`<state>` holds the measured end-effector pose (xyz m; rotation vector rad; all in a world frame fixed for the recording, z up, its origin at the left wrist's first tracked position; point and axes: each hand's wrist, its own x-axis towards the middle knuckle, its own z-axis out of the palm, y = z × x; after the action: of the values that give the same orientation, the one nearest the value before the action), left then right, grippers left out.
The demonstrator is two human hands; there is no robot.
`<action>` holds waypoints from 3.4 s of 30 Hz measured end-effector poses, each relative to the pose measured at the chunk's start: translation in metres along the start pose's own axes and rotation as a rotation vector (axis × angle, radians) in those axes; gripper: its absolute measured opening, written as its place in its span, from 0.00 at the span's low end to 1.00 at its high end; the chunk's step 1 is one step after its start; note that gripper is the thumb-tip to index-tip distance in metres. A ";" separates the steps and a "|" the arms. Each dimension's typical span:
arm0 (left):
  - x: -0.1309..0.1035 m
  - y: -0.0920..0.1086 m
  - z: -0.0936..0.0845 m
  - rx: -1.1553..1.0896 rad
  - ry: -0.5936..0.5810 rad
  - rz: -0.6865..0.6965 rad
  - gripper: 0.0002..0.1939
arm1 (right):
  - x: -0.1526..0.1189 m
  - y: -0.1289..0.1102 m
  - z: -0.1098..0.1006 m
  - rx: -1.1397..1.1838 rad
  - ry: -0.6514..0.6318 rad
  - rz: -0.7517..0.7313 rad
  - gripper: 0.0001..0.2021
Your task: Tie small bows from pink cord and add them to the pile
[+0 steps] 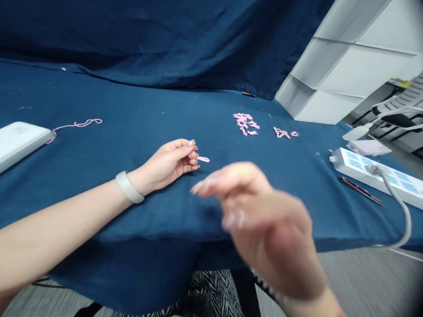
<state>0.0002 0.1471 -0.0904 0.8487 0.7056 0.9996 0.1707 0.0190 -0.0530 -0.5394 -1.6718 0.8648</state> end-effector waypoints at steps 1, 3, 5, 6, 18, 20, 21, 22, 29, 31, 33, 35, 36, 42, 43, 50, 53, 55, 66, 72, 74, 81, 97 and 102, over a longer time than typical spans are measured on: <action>0.000 0.000 0.000 -0.007 -0.006 0.006 0.05 | 0.023 0.009 -0.009 0.065 0.059 -0.017 0.11; 0.000 -0.001 0.001 -0.028 -0.015 0.011 0.06 | 0.059 0.029 -0.026 0.001 0.133 -0.085 0.09; 0.001 -0.002 0.001 -0.062 -0.009 0.021 0.08 | 0.081 0.050 -0.040 -0.197 0.185 -0.169 0.13; 0.001 -0.003 0.001 -0.078 -0.001 0.028 0.08 | 0.087 0.062 -0.045 -0.306 0.188 -0.196 0.15; 0.002 -0.010 -0.001 -0.113 0.050 0.045 0.06 | 0.061 0.120 -0.037 -0.234 -0.263 0.455 0.21; 0.001 -0.010 -0.001 -0.104 0.037 0.051 0.06 | 0.062 0.118 -0.036 -0.205 -0.260 0.474 0.19; 0.001 -0.010 -0.001 -0.099 0.031 0.057 0.06 | 0.062 0.117 -0.036 -0.208 -0.262 0.479 0.17; 0.000 -0.010 -0.001 -0.093 0.026 0.062 0.07 | 0.062 0.117 -0.036 -0.220 -0.261 0.480 0.16; -0.001 -0.008 0.000 -0.060 0.050 0.087 0.13 | 0.063 0.120 -0.040 -0.284 -0.130 0.471 0.18; -0.001 -0.008 0.000 -0.043 0.041 0.100 0.14 | 0.064 0.121 -0.040 -0.262 -0.108 0.470 0.19; -0.001 -0.009 0.000 -0.003 0.029 0.115 0.15 | 0.064 0.122 -0.040 -0.236 -0.101 0.458 0.18; -0.002 -0.010 0.000 0.047 0.017 0.119 0.16 | 0.063 0.121 -0.039 -0.229 -0.103 0.446 0.17; -0.002 -0.011 0.000 0.068 0.011 0.112 0.16 | 0.063 0.120 -0.040 -0.236 -0.106 0.437 0.16; -0.002 -0.012 0.000 0.086 0.002 0.039 0.19 | 0.061 0.115 -0.039 -0.371 -0.118 0.250 0.12; -0.002 -0.012 0.000 0.081 0.002 0.033 0.19 | 0.061 0.115 -0.038 -0.390 -0.115 0.205 0.12; -0.002 -0.008 0.001 0.049 -0.020 0.013 0.23 | 0.061 0.113 -0.039 -0.412 -0.087 0.086 0.12; -0.001 -0.006 0.000 0.039 0.001 0.042 0.22 | 0.061 0.113 -0.040 -0.408 -0.083 0.116 0.12; -0.001 -0.006 -0.001 0.024 0.006 0.062 0.22 | 0.061 0.113 -0.040 -0.401 -0.088 0.145 0.13; -0.005 0.001 0.005 0.025 0.077 0.136 0.26 | 0.057 0.112 -0.032 -0.330 -0.165 0.234 0.13; -0.006 0.001 0.007 0.046 0.037 0.156 0.25 | 0.058 0.112 -0.030 -0.312 -0.183 0.268 0.14; -0.006 0.000 0.007 0.047 0.042 0.160 0.22 | 0.057 0.111 -0.029 -0.314 -0.180 0.275 0.14; -0.007 0.003 0.005 0.009 0.026 0.168 0.16 | 0.055 0.109 -0.031 -0.309 -0.168 0.304 0.14; -0.005 0.005 0.001 0.059 0.036 0.221 0.09 | 0.059 0.110 -0.032 -0.141 -0.067 0.361 0.15; -0.002 0.008 -0.001 0.159 0.075 0.348 0.13 | 0.058 0.105 -0.026 0.026 -0.119 0.430 0.13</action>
<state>-0.0051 0.1478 -0.0837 1.1026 0.7226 1.3038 0.1709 0.1341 -0.0958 -0.8627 -1.6753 1.2463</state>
